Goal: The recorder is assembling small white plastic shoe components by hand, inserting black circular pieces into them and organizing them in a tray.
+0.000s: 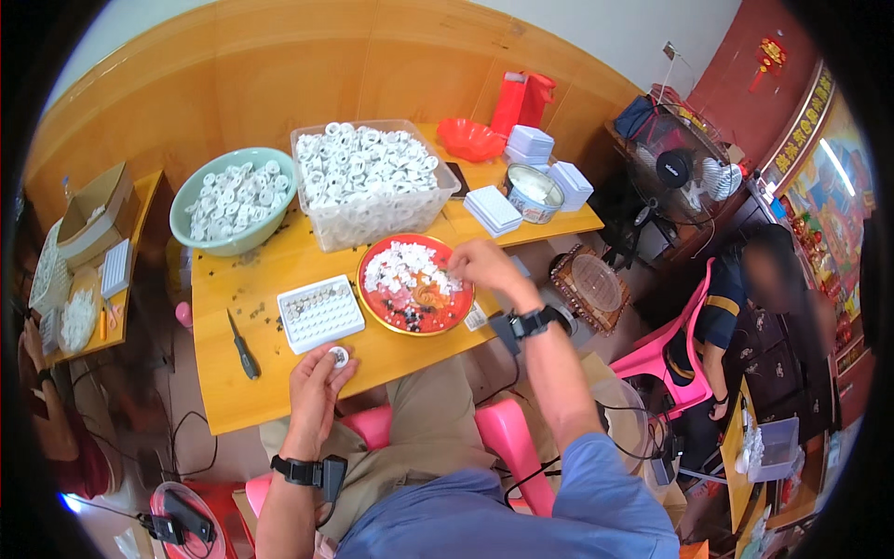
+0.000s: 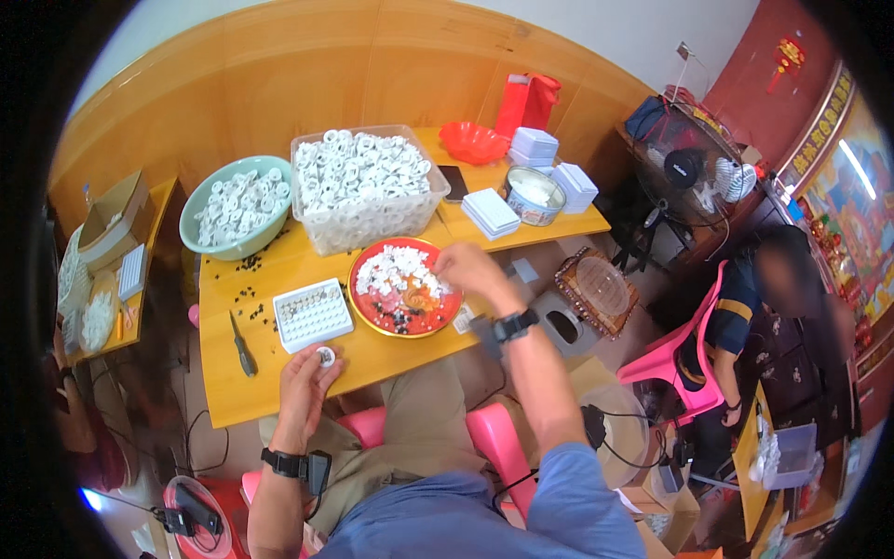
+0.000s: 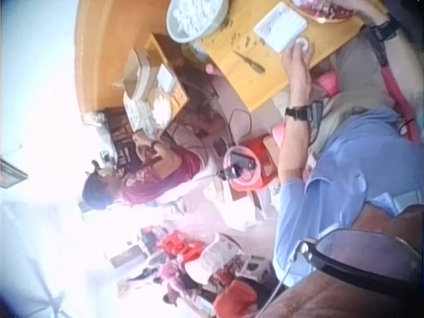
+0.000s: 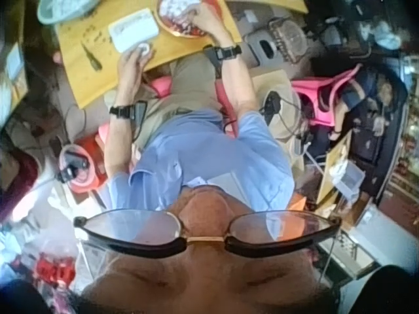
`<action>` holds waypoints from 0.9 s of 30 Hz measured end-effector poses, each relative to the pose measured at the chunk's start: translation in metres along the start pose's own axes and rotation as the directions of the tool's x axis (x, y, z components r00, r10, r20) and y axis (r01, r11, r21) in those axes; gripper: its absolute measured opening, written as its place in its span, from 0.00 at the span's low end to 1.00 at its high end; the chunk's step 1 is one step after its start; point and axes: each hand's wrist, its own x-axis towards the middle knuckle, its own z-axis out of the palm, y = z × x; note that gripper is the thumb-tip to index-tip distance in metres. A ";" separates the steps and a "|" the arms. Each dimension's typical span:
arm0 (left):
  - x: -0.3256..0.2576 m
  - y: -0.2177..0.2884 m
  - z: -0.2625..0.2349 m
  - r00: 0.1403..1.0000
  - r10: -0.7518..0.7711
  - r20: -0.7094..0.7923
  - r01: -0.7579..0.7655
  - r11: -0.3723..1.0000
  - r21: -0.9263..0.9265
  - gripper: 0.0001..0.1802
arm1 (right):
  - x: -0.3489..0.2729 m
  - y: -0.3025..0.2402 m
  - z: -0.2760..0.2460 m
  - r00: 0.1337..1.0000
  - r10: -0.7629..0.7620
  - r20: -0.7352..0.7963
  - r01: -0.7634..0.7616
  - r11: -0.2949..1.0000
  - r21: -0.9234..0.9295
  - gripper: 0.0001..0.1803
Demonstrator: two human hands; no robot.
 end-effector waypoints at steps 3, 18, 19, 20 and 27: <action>0.002 -0.001 -0.003 1.000 -0.004 -0.013 0.004 1.000 0.003 0.12 | 0.031 0.033 -0.075 0.929 0.173 -0.326 -0.196 0.980 -0.037 0.13; 0.014 -0.012 -0.020 1.000 -0.030 -0.003 0.030 0.997 -0.073 0.15 | 0.035 0.000 -0.025 0.995 -0.048 -0.086 0.028 0.974 -0.223 0.09; 0.013 -0.013 -0.021 1.000 -0.024 0.014 0.024 0.997 -0.068 0.15 | 0.035 -0.002 -0.013 0.996 -0.049 -0.075 0.032 0.975 -0.220 0.09; 0.013 -0.013 -0.020 0.999 -0.017 0.032 0.019 0.998 -0.062 0.16 | 0.036 -0.003 -0.002 0.998 -0.059 -0.009 0.056 0.973 -0.223 0.09; 0.008 -0.009 -0.018 0.999 -0.031 0.026 0.032 0.997 -0.065 0.16 | 0.030 -0.032 0.049 0.996 -0.069 0.051 0.081 0.959 -0.271 0.13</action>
